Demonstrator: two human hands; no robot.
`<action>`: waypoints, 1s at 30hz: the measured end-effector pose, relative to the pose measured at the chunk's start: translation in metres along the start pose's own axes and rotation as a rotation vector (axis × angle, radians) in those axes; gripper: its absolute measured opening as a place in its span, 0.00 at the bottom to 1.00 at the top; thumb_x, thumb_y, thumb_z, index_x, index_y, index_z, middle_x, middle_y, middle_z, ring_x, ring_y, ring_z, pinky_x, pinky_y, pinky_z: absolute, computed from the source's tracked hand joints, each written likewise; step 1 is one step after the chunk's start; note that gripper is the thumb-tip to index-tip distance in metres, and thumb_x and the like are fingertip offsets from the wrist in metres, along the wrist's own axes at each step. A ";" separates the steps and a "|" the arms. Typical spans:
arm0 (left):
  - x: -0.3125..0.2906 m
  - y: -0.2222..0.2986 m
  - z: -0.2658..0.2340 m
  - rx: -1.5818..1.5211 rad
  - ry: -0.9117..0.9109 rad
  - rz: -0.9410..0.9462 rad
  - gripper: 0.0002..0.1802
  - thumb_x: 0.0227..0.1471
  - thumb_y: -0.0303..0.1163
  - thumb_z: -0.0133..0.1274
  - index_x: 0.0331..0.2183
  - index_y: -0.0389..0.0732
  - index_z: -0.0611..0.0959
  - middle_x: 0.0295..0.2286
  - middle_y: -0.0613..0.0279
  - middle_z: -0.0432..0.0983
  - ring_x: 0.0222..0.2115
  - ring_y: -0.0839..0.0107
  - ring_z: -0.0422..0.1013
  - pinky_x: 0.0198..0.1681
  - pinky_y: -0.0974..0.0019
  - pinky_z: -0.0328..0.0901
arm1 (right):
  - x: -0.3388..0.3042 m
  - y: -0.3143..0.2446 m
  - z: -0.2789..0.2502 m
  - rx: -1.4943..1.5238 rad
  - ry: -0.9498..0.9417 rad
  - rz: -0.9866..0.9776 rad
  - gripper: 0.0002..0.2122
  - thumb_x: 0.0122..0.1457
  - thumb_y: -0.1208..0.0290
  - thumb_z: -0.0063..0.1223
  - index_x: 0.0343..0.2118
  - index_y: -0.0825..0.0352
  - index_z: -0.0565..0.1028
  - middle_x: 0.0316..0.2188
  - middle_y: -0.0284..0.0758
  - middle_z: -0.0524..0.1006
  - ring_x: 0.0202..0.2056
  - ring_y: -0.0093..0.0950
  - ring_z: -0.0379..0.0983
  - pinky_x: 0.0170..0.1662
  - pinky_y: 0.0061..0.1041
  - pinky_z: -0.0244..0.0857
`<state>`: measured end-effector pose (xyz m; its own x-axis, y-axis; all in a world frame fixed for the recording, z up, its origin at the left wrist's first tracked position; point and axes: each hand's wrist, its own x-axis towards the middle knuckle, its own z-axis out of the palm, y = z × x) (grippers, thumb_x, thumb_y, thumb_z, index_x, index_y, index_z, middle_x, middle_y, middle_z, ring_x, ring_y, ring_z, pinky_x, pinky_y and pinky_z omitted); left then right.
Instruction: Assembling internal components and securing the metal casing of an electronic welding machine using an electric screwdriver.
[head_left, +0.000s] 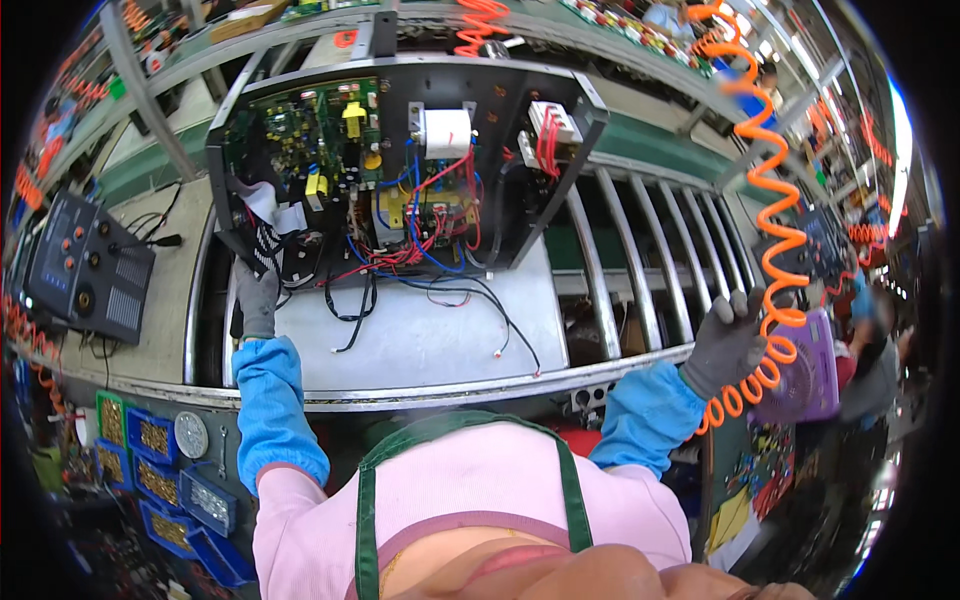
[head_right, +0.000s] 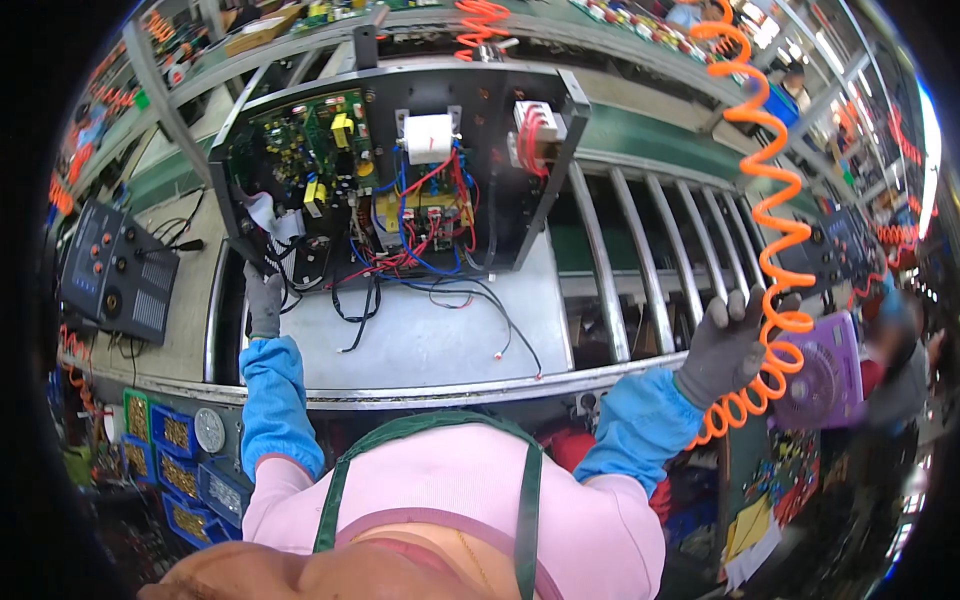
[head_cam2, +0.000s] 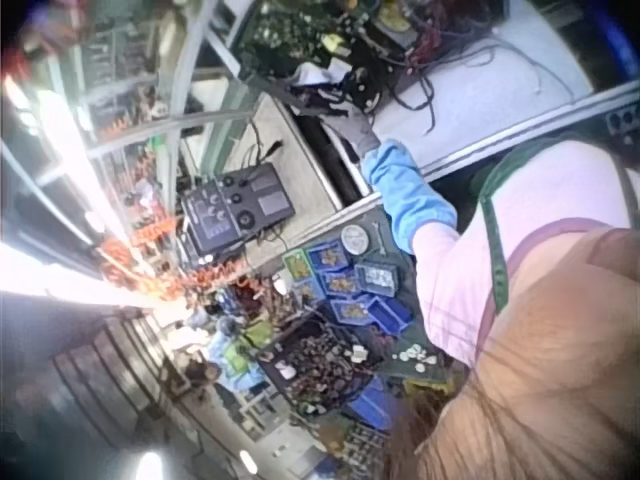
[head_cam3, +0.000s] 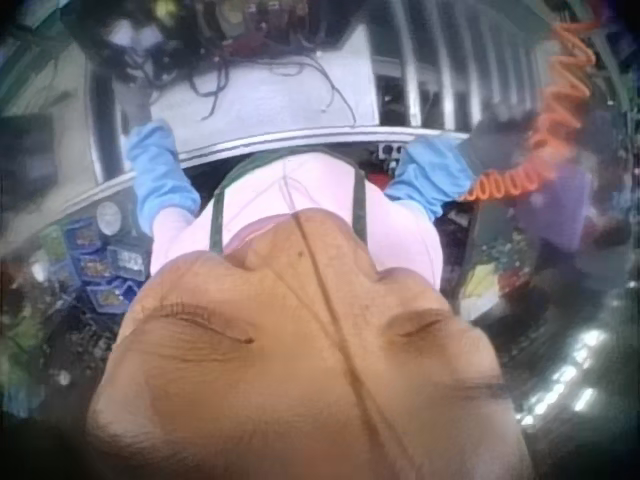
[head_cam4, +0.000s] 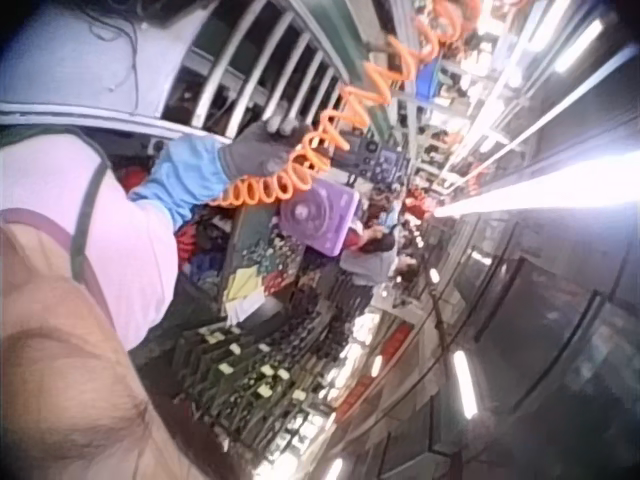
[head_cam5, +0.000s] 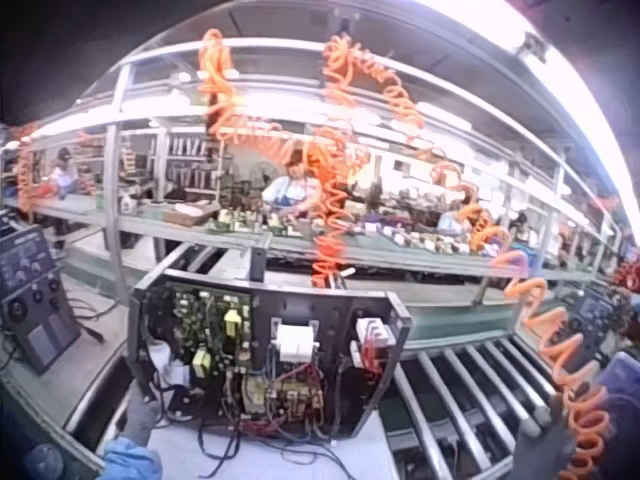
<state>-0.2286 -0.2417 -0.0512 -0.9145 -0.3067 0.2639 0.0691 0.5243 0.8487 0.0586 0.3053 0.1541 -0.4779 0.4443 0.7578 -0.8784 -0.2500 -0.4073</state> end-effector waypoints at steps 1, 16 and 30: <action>-0.001 0.000 -0.004 0.019 -0.026 0.014 0.38 0.38 0.23 0.51 0.54 0.35 0.60 0.46 0.48 0.67 0.46 0.57 0.66 0.50 0.63 0.59 | -0.002 -0.002 0.001 0.027 0.025 0.021 0.40 0.46 0.68 0.59 0.61 0.58 0.49 0.52 0.41 0.66 0.38 0.25 0.58 0.38 0.23 0.54; 0.012 -0.009 -0.039 -0.158 -0.467 0.211 0.38 0.43 0.22 0.50 0.56 0.33 0.57 0.54 0.49 0.58 0.56 0.61 0.55 0.57 0.68 0.49 | -0.038 0.037 0.116 -0.007 -0.042 0.038 0.31 0.45 0.67 0.60 0.55 0.59 0.62 0.43 0.31 0.68 0.32 0.21 0.57 0.33 0.19 0.53; 0.018 -0.031 -0.056 -0.288 -0.823 0.196 0.48 0.37 0.13 0.45 0.60 0.41 0.46 0.60 0.54 0.44 0.61 0.62 0.42 0.56 0.65 0.55 | -0.109 0.085 0.183 -0.008 -0.081 0.077 0.29 0.44 0.68 0.62 0.52 0.60 0.66 0.46 0.33 0.70 0.32 0.21 0.61 0.34 0.18 0.58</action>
<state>-0.2249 -0.3078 -0.0467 -0.8645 0.4930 0.0983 0.2507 0.2532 0.9344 0.0373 0.0779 0.1304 -0.5421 0.3526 0.7628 -0.8392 -0.2739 -0.4698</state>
